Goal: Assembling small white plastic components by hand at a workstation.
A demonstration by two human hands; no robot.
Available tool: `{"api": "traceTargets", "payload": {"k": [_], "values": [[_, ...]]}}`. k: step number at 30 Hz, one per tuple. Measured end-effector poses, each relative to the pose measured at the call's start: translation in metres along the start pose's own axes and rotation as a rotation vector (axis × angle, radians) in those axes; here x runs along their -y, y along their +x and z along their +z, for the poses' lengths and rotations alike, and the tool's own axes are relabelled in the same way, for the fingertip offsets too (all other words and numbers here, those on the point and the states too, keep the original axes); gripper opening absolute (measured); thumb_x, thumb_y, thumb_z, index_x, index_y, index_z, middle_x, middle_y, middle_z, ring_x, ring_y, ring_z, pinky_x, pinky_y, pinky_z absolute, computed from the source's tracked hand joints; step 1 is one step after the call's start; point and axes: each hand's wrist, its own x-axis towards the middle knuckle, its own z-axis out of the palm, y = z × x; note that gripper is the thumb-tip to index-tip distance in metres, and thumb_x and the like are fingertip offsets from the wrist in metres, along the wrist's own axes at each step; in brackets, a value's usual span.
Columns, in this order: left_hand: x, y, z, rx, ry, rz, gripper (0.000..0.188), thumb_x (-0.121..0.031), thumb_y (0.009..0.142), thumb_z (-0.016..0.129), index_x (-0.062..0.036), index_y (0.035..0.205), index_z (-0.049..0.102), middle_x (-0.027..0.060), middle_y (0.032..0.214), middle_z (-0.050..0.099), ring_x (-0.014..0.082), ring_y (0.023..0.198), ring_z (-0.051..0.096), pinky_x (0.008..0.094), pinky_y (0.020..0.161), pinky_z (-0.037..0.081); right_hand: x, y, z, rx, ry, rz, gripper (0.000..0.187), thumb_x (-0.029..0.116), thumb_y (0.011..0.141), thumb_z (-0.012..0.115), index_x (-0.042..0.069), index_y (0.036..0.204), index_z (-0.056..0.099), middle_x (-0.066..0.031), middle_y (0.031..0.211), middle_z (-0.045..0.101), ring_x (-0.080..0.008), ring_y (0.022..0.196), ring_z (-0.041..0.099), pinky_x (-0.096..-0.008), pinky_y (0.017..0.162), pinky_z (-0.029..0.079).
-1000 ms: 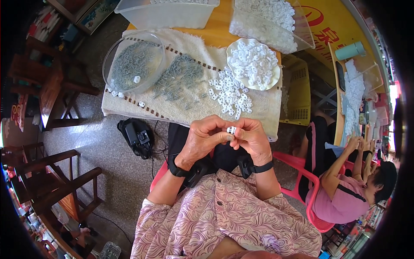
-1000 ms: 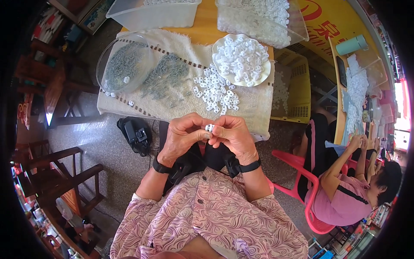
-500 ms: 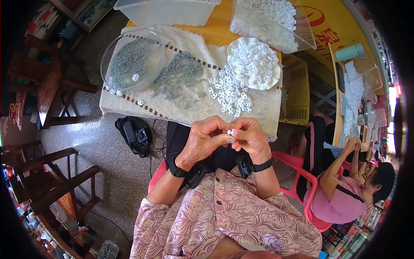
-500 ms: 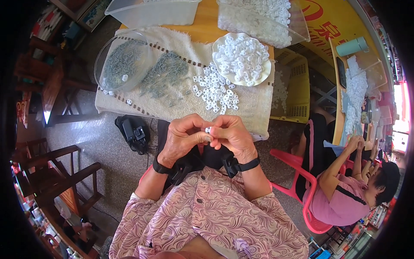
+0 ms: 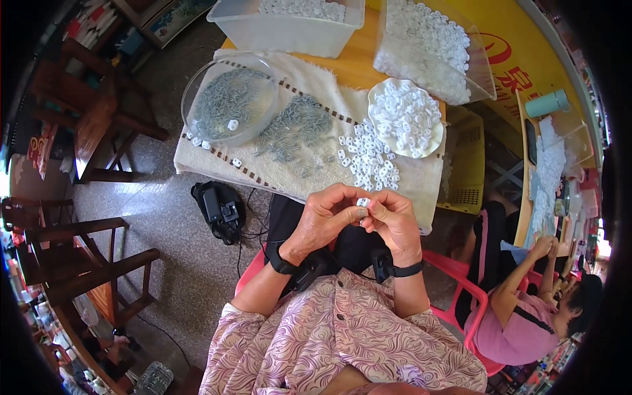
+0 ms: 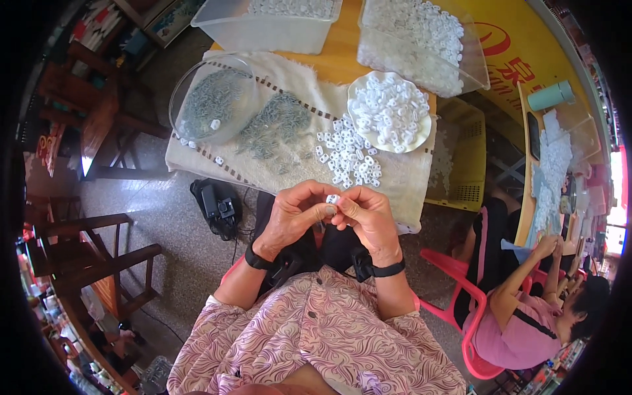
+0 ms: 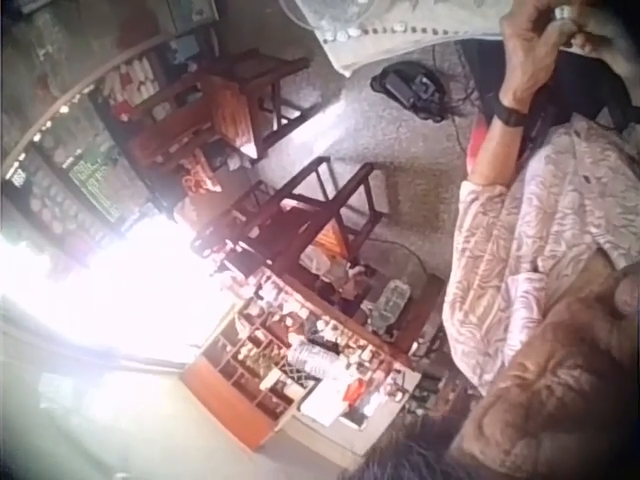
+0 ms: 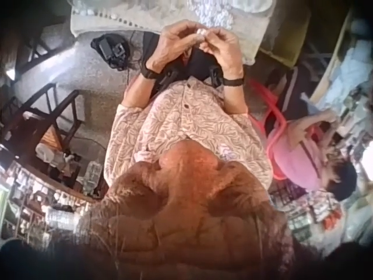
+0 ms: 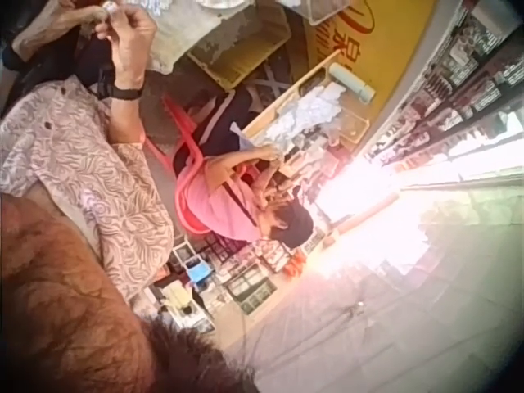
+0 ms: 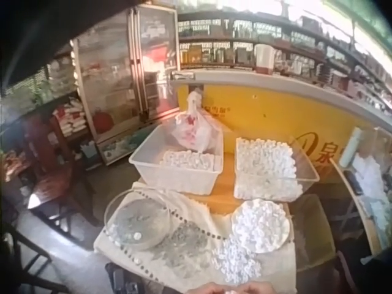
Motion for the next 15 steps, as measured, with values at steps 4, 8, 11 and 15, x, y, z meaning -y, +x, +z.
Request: {"api": "traceTargets", "payload": {"k": [4, 8, 11, 15], "values": [[0.0, 0.0, -0.004, 0.001, 0.012, -0.111, 0.022, -0.005, 0.09, 0.061, 0.0006, 0.111, 0.061, 0.0033, 0.089, 0.066, 0.0067, 0.077, 0.061, 0.021, 0.069, 0.051, -0.002, 0.0, 0.007, -0.072, -0.212, -0.12, 0.01, 0.011, 0.089, 0.064, 0.0, 0.089, 0.063, -0.0056, 0.075, 0.064, -0.0105, 0.062, 0.062, -0.0205, 0.052, 0.049], [0.005, 0.002, -0.003, -0.003, 0.048, -0.097, 0.024, -0.005, 0.091, 0.06, 0.0004, 0.114, 0.06, 0.0036, 0.091, 0.066, 0.007, 0.078, 0.061, 0.0216, 0.071, 0.052, 0.0, -0.001, 0.01, -0.144, -0.321, -0.173, 0.008, 0.008, 0.09, 0.061, 0.002, 0.086, 0.062, -0.0035, 0.07, 0.062, -0.0078, 0.056, 0.057, -0.0197, 0.049, 0.045], [0.01, 0.003, -0.001, -0.014, 0.001, -0.097, 0.023, -0.006, 0.09, 0.061, -0.0002, 0.112, 0.062, 0.0017, 0.085, 0.064, 0.0058, 0.072, 0.059, 0.0202, 0.065, 0.05, -0.003, -0.002, 0.008, -0.145, -0.302, -0.167, 0.008, 0.009, 0.09, 0.062, 0.002, 0.087, 0.062, -0.0033, 0.069, 0.062, -0.0078, 0.056, 0.057, -0.0196, 0.049, 0.044], [0.006, 0.008, -0.001, -0.072, -0.033, -0.135, 0.024, -0.005, 0.09, 0.061, -0.0004, 0.113, 0.062, 0.0009, 0.081, 0.063, 0.0058, 0.069, 0.059, 0.0205, 0.063, 0.05, -0.002, -0.004, 0.005, -0.189, -0.273, -0.135, 0.013, 0.014, 0.089, 0.065, 0.002, 0.089, 0.062, -0.0024, 0.074, 0.063, -0.0076, 0.061, 0.06, -0.0195, 0.053, 0.047]]}}
